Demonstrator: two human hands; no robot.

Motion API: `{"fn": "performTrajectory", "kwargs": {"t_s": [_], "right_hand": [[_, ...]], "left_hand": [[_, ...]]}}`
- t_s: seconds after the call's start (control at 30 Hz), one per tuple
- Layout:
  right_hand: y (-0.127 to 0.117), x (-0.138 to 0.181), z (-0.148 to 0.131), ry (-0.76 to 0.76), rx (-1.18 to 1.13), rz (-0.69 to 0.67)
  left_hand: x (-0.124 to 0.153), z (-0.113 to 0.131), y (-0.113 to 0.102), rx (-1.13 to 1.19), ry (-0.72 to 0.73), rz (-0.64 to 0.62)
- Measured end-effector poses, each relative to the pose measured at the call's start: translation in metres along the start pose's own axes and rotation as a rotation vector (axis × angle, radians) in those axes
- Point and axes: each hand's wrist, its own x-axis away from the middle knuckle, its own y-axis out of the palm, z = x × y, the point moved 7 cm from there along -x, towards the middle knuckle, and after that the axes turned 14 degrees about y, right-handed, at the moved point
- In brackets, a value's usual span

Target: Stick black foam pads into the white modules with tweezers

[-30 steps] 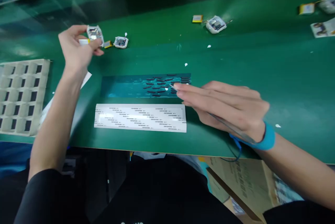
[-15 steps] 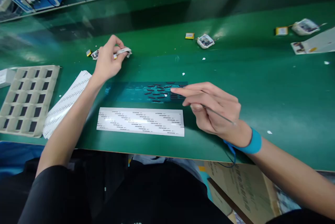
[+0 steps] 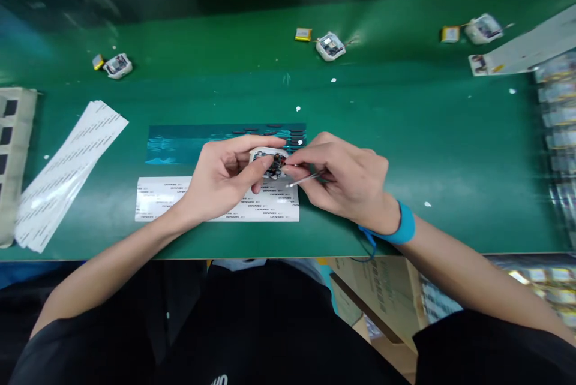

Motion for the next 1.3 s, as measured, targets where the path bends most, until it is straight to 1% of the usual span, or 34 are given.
{"fn": "performTrajectory", "kwargs": {"t_s": [0.1,0.17,0.37,0.5,0.57,0.63,0.77,0.87,1.03,1.1,1.23,1.3], "right_hand": [[-0.001,0.002,-0.003,-0.003,0.014,0.052],[-0.001,0.002,-0.005,0.003,0.016,0.061],[-0.002,0.001,-0.002,0.035,-0.079,0.038],[-0.005,0.001,-0.002,0.044,-0.078,0.039],[-0.007,0.001,-0.004,0.032,-0.045,0.008],[-0.007,0.001,-0.006,0.018,0.008,-0.039],[-0.006,0.003,-0.008,0.002,0.071,-0.066],[-0.007,0.003,-0.006,-0.004,0.118,-0.023],[-0.017,-0.004,0.010,0.058,0.266,0.066],[-0.018,-0.003,0.010,0.009,0.245,0.037],[-0.011,0.004,0.000,-0.116,0.217,-0.098],[-0.007,0.007,-0.003,-0.150,0.228,-0.113]], "left_hand": [[0.001,0.000,-0.003,-0.007,0.030,0.056],[0.002,0.003,-0.001,-0.015,0.043,0.071],[0.004,0.004,0.000,-0.050,0.040,0.082],[0.006,-0.001,0.003,0.046,-0.024,0.030],[0.007,-0.004,0.005,0.101,-0.064,0.011],[0.008,-0.005,0.004,0.107,-0.084,0.008],[0.008,-0.003,0.002,0.067,-0.071,0.016],[0.009,-0.001,0.002,0.055,-0.068,0.014],[0.008,0.001,0.003,0.063,-0.073,0.025],[0.008,0.001,0.003,0.060,-0.070,0.029],[0.009,-0.002,0.003,0.056,-0.087,0.021],[0.010,-0.004,0.003,0.061,-0.091,0.031]]}}
